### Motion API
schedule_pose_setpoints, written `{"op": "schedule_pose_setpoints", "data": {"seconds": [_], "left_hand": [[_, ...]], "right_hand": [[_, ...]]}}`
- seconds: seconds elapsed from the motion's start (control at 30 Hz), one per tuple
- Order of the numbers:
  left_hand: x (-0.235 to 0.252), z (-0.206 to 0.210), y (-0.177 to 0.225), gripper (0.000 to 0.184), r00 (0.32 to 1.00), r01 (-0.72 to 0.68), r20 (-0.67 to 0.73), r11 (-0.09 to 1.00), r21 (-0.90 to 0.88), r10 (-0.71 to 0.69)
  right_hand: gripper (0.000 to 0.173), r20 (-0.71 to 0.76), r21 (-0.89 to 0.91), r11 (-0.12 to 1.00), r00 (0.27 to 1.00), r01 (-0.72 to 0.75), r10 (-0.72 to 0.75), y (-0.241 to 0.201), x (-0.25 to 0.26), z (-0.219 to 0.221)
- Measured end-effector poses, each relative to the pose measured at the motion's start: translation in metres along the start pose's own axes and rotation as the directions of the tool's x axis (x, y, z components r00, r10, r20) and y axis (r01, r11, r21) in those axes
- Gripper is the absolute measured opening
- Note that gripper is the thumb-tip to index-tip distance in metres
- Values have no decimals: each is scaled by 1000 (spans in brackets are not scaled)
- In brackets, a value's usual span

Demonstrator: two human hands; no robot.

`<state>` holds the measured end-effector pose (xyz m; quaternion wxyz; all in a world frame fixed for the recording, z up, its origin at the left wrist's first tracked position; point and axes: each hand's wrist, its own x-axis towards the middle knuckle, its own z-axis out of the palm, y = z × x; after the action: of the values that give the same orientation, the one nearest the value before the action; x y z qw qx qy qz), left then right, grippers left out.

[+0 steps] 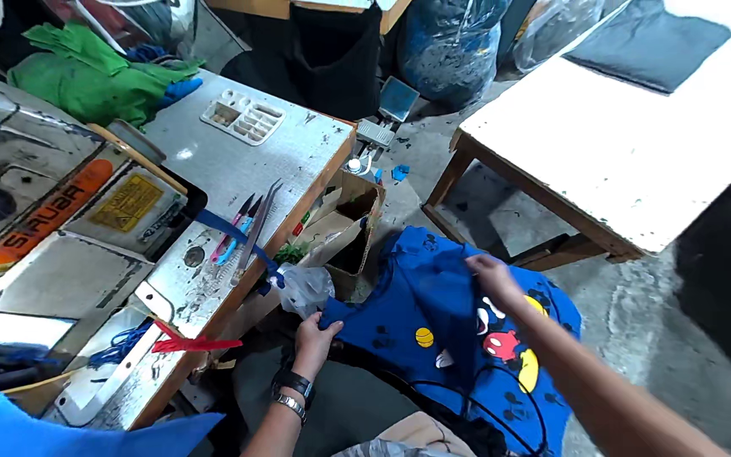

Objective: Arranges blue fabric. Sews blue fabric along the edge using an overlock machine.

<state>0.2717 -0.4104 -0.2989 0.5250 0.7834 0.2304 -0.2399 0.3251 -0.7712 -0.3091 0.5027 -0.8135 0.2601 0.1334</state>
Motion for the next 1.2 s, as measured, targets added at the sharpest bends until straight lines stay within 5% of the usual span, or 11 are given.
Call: {"op": "schedule_pose_setpoints", "data": {"seconds": [0.1, 0.27, 0.37, 0.47, 0.57, 0.63, 0.77, 0.83, 0.93, 1.07, 1.2], "left_hand": [[-1, 0, 1, 32, 1000, 8, 6, 1000, 10, -8], [-7, -3, 1, 34, 1000, 4, -14, 998, 63, -3], [-18, -8, 6, 40, 998, -57, 11, 981, 183, 56], [-43, -18, 27, 50, 951, -308, 70, 936, 171, 300], [-83, -31, 66, 75, 742, -667, 42, 744, -41, 669], [-117, -44, 97, 76, 602, -782, 16, 593, -190, 799], [-158, -78, 105, 24, 440, -871, 27, 434, -229, 898], [-168, -94, 88, 14, 434, -895, 74, 439, -82, 898], [-186, -105, 51, 18, 527, -849, 15, 527, -39, 850], [-226, -144, 10, 21, 578, -816, -208, 566, -119, 789], [-285, -187, -33, 29, 528, -823, -272, 564, 72, 805]], "right_hand": [[42, -403, 109, 992, 915, 58, -10, -6, 18, -93], [47, -603, -65, 942, 739, 330, -301, -107, -36, -160], [39, -408, -258, 858, 755, 444, -513, -157, -78, -127], [21, 40, -277, 744, 781, 608, -624, -180, -109, -62], [10, 451, -112, 573, 555, 812, -699, -201, -145, 1], [8, 564, 64, 463, 350, 884, -748, -224, -172, 27], [4, 462, 345, 278, 96, 897, -882, -277, -208, 49], [6, 367, 457, 260, 86, 850, -926, -301, -219, 59], [13, 254, 586, 247, 115, 772, -960, -330, -234, 80], [20, 124, 696, 52, -48, 717, -991, -360, -227, 112], [18, 35, 658, 153, 173, 738, -984, -358, -265, 126]]}}
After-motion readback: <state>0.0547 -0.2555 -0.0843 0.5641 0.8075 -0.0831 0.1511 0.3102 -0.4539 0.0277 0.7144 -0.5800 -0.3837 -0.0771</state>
